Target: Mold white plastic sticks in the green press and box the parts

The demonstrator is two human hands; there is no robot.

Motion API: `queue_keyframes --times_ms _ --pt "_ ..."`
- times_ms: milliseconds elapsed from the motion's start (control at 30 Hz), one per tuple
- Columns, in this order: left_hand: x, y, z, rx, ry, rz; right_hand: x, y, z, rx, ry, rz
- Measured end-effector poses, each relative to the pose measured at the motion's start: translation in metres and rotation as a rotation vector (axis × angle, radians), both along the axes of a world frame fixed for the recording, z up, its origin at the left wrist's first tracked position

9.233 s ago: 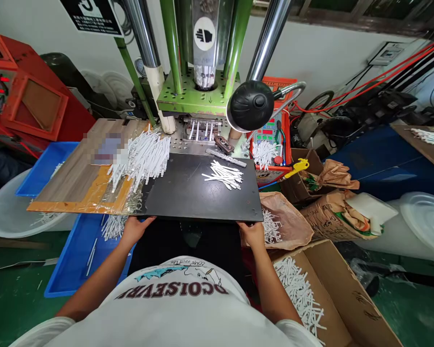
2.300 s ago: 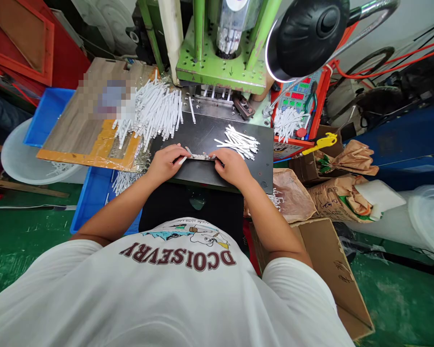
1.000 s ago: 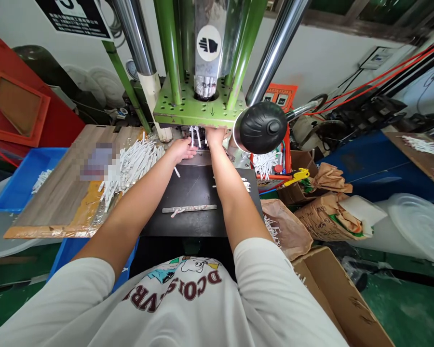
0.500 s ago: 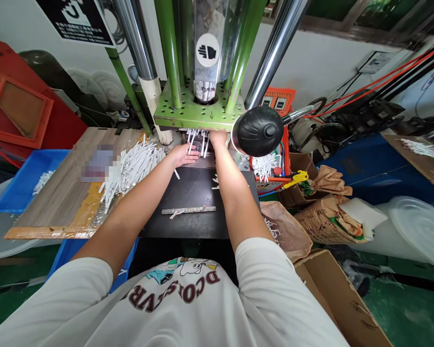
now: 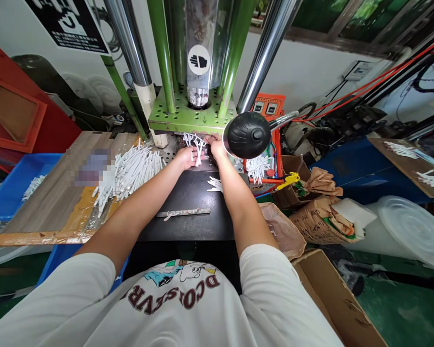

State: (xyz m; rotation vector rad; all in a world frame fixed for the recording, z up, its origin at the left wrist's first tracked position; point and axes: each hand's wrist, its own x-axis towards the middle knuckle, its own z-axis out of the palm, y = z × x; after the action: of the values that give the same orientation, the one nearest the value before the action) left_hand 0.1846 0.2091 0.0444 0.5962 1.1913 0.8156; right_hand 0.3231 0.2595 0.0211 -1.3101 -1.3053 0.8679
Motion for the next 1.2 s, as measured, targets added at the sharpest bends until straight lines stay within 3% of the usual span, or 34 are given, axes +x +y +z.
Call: queue_keyframes --times_ms 133,333,433,667,800,933,1033,1100,1200 --pt "-0.015 -0.035 0.016 0.042 -0.042 0.056 0.001 -0.033 0.001 -0.064 0.427 -0.133" --pt "-0.075 -0.079 0.034 0.097 -0.093 -0.003 0.006 -0.112 -0.008 -0.219 0.617 -0.232" --pt "-0.083 -0.076 0.036 0.054 -0.072 -0.011 0.003 -0.15 -0.017 -0.269 0.623 -0.28" --pt "-0.068 -0.042 0.029 0.047 0.089 -0.082 0.011 -0.238 -0.028 -0.304 0.592 -0.302" --pt "-0.07 -0.029 0.02 0.072 0.216 -0.152 0.02 -0.268 -0.031 -0.386 0.447 -0.235" --pt "-0.073 -0.025 0.014 0.094 0.412 -0.196 0.033 -0.272 -0.024 -0.43 -0.132 -0.055" --pt "-0.075 -0.026 0.01 0.116 0.484 -0.217 0.041 -0.25 -0.007 -0.35 -0.516 0.089" --pt "-0.075 -0.026 0.007 0.116 0.484 -0.216 0.036 -0.215 0.007 -0.255 -0.622 0.126" --pt "-0.073 -0.024 0.002 0.112 0.456 -0.175 0.009 -0.136 0.026 -0.154 -0.542 0.026"
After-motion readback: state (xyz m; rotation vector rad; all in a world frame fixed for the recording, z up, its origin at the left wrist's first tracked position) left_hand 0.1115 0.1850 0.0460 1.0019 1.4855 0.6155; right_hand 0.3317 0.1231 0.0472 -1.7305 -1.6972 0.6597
